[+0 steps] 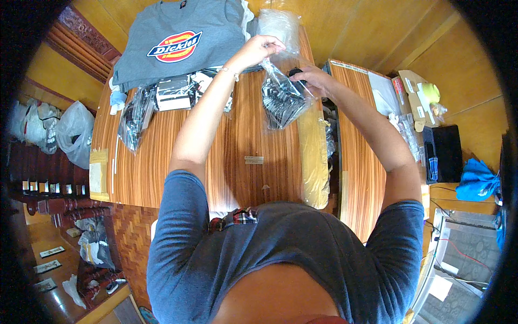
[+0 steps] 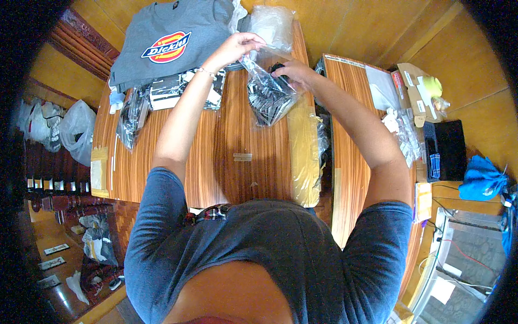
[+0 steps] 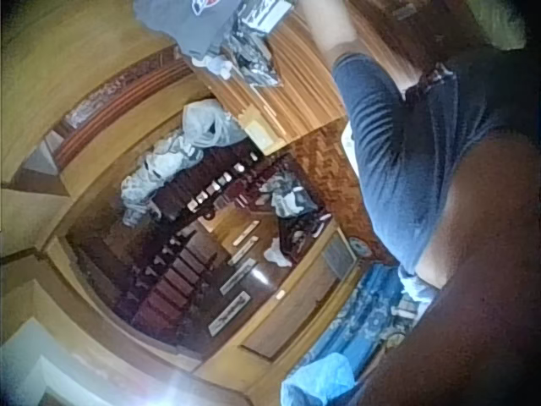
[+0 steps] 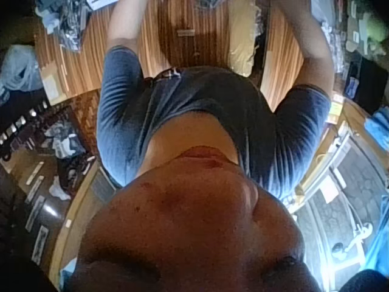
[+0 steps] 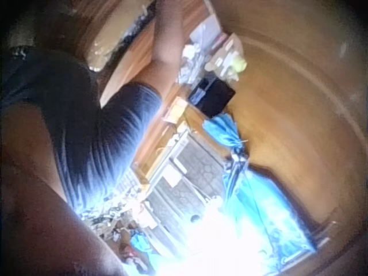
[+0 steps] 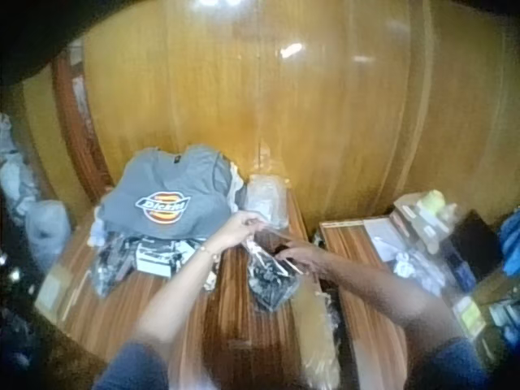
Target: The person gathers small black rectangular items from a table and places them into clear plastic bags. They seal the bags and set them aside. The person then picks up a small white box and places it on the table.
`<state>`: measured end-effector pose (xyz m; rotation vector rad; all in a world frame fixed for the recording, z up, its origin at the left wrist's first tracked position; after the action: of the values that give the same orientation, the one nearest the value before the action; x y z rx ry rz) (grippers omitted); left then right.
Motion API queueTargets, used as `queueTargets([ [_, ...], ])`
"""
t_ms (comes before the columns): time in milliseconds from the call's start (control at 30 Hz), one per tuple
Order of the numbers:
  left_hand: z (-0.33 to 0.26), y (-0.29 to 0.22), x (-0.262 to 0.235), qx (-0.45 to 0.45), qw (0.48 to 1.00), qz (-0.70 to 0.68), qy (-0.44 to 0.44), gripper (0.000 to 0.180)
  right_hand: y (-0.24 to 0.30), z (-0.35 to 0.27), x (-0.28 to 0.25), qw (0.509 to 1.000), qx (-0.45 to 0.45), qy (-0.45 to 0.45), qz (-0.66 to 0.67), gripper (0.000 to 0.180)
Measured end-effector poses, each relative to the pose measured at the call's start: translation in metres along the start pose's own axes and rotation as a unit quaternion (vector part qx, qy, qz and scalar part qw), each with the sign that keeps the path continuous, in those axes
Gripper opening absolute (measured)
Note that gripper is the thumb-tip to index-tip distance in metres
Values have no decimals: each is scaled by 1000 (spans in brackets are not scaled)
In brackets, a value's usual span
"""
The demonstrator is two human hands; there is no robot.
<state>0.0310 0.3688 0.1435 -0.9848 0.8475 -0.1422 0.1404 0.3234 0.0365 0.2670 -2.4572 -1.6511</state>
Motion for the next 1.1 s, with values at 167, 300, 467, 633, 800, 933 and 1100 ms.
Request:
queueTargets([
  [167, -2, 10, -1, -23, 999, -26, 1, 18, 1, -13, 13, 998, 41, 18, 43, 43],
  [300, -1, 10, 0, -31, 999, -26, 4, 18, 13, -10, 14, 997, -3, 36, -71, 36],
  [467, 2, 13, 1, -10, 999, -36, 7, 15, 25, -6, 8, 996, -66, 7, -61, 44],
  [633, 0, 18, 2, -17, 999, -41, 7, 16, 23, -15, 15, 999, -47, 27, 2, 41],
  [800, 0, 15, -2, 11, 998, -58, -5, 14, 39, -18, 28, 968, -87, 86, -220, 18],
  [933, -1, 8, 3, -13, 998, -66, 2, 14, 27, -13, 20, 970, -20, 103, -221, 17],
  [1100, -3, 6, 3, -18, 999, -49, 8, 14, 3, -13, 20, 990, 105, 91, 18, 24],
])
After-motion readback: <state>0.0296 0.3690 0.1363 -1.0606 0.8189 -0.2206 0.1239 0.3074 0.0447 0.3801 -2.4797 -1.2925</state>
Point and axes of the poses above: each hand's wrist, its own z-axis towards the middle knuckle, its own x-axis out of the palm, y = z × x, the point moved 10 cm from there along z, towards the middle knuckle, and after that the axes turned 5 degrees about z, right-handed, at the moved point
